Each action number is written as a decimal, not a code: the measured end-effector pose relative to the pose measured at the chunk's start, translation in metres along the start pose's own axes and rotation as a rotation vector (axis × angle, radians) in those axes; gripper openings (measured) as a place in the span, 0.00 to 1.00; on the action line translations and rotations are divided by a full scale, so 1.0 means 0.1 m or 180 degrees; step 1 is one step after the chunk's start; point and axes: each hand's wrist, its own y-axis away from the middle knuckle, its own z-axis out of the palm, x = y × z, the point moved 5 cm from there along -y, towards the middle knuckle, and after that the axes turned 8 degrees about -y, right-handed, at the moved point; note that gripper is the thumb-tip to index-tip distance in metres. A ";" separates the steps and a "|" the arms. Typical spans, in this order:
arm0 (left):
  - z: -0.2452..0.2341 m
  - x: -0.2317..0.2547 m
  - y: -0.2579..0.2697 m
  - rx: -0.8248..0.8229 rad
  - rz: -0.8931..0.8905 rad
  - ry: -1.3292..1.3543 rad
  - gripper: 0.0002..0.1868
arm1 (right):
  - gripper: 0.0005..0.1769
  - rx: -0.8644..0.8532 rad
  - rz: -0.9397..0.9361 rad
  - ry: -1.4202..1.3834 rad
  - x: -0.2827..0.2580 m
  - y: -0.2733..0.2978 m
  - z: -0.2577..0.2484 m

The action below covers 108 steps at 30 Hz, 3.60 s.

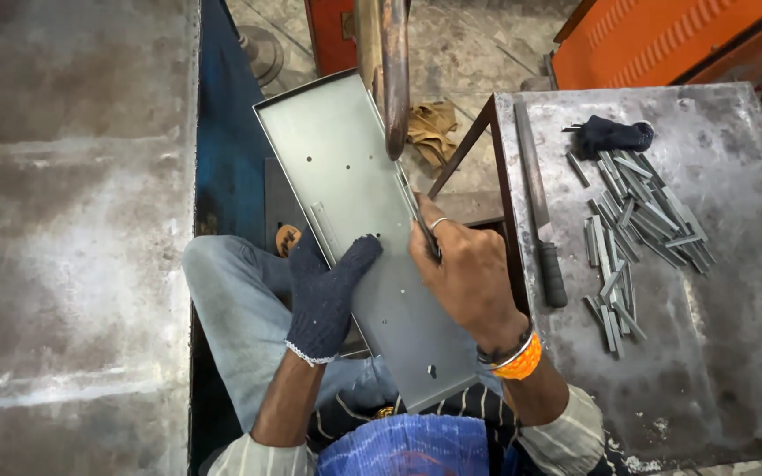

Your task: The person sits at a metal workbench holding a sheet-metal enclosure on their lap and files its cut edges with a hand file, repositioning the panel repeatedly to file different sides. They set finished panels on the bench and pick up small metal strips from a pile beside them.

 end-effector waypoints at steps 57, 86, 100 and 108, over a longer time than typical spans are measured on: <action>-0.06 0.65 -1.03 -0.0510 0.0376 -0.0450 0.13 | 0.13 -0.0536 0.0630 0.0105 -0.01 -0.30 0.12; -0.35 0.48 -0.45 -0.0623 0.0375 0.0076 0.15 | 0.22 -0.0354 0.0691 0.0489 -0.30 0.05 0.21; -3.33 -1.40 1.07 0.3101 -0.0248 0.0232 0.16 | 0.17 -0.2905 -0.0809 -0.1385 -1.25 0.51 1.85; -5.02 -1.78 2.10 0.4015 -0.0082 -0.1675 0.28 | 0.16 -0.3739 0.0456 -0.2013 -1.46 0.66 1.95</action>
